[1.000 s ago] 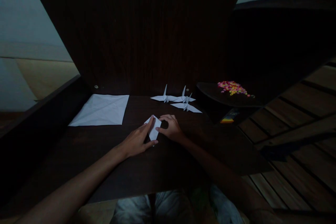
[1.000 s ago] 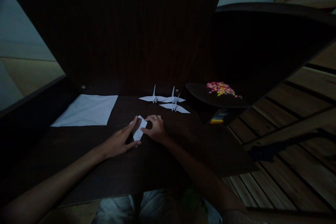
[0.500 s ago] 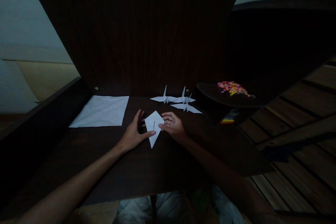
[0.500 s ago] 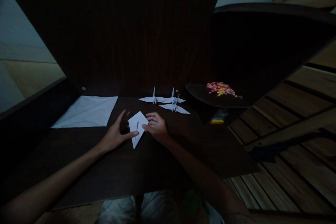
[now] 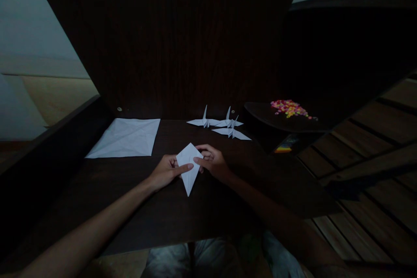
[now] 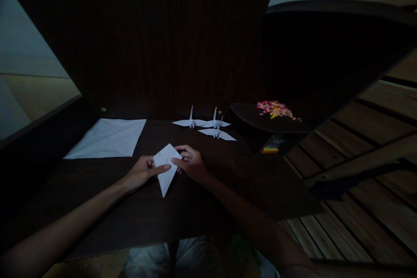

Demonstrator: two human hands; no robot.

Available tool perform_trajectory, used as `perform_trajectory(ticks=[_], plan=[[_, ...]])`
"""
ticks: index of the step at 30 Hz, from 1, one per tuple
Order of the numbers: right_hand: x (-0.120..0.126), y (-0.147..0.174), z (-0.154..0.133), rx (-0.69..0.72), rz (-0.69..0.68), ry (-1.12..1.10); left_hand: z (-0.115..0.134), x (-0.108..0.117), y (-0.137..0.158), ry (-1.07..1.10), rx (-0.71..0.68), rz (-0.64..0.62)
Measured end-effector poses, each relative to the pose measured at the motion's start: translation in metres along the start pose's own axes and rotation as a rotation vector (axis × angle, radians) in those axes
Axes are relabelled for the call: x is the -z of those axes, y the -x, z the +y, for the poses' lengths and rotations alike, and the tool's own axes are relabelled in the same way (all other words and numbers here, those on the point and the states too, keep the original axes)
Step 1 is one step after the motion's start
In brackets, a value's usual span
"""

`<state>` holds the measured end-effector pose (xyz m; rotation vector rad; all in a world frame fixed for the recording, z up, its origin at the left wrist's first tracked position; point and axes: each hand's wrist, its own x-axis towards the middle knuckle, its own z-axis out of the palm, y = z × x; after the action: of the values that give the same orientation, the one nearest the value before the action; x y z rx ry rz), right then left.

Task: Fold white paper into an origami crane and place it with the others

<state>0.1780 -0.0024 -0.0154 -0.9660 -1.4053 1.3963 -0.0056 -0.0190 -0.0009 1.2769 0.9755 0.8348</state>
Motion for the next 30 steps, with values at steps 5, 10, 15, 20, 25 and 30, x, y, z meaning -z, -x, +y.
perform_trajectory(ticks=[5,10,15,20,25,30], plan=[[0.001,0.001,0.003,-0.01,-0.042,-0.029,-0.002,-0.002,-0.001,0.097,0.048,-0.034],[0.002,0.003,0.0,0.003,-0.06,-0.058,-0.002,0.001,-0.002,0.27,0.094,-0.021],[0.002,0.006,-0.005,0.045,-0.05,-0.011,-0.001,0.004,-0.001,0.3,0.091,-0.056],[0.004,0.006,-0.006,0.095,-0.079,0.03,0.0,0.006,-0.002,0.364,0.095,-0.108],[0.008,0.007,-0.008,0.102,-0.138,-0.04,-0.001,0.005,-0.001,0.282,0.081,-0.123],[0.007,0.007,-0.01,0.065,-0.095,-0.061,-0.003,0.006,-0.002,0.267,0.06,-0.084]])
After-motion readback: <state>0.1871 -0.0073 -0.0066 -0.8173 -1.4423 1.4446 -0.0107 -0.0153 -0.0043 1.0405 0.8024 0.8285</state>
